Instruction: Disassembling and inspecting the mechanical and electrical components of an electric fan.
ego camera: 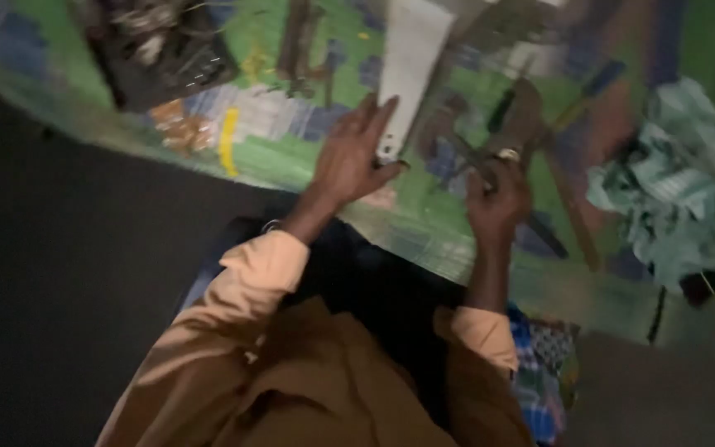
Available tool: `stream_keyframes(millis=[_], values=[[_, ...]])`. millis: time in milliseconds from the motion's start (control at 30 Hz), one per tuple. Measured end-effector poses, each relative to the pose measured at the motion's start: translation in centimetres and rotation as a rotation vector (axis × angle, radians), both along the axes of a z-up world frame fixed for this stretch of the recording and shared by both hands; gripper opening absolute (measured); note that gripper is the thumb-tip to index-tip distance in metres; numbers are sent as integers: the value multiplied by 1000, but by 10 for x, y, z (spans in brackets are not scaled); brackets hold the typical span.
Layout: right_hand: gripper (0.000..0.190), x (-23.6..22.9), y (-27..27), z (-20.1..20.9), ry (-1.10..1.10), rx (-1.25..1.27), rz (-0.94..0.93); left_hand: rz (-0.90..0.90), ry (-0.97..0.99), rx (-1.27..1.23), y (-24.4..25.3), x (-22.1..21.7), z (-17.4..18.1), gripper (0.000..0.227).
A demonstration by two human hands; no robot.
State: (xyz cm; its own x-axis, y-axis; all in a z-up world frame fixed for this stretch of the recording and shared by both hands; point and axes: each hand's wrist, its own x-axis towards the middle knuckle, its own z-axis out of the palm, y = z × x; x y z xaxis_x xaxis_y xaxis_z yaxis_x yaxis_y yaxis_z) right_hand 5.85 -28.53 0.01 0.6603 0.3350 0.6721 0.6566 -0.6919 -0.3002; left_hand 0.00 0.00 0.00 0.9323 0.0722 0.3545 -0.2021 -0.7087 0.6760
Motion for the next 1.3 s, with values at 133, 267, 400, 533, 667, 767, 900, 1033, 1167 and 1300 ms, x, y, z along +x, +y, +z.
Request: stream_keyframes(millis=[133,267,400,533,667,767,900,1033,1167,1300], values=[[21,-6,5,6,171,-22,-58,3,-10,-2,0,-3,4,105],[22,-7,6,10,129,85,-5,-9,-41,-6,-2,-2,6,104],[23,-8,9,11,90,74,-18,-12,-64,-27,-1,-2,3,104],[21,-11,14,16,116,109,-15,-17,-63,-56,1,-5,5,102],[23,-11,10,11,106,79,-63,-30,-70,-75,0,-7,7,100],[23,-8,8,6,108,81,-66,-23,-82,-78,1,-9,8,99],[23,-8,8,9,114,75,-68,-30,-83,-64,1,-7,8,99],[23,-7,4,5,108,142,-31,-45,-65,-61,0,-7,9,98],[21,-5,5,4,119,83,-57,-25,-80,-57,0,-7,8,99],[23,-3,3,1,97,68,-71,-28,-52,-55,-1,-7,9,99]])
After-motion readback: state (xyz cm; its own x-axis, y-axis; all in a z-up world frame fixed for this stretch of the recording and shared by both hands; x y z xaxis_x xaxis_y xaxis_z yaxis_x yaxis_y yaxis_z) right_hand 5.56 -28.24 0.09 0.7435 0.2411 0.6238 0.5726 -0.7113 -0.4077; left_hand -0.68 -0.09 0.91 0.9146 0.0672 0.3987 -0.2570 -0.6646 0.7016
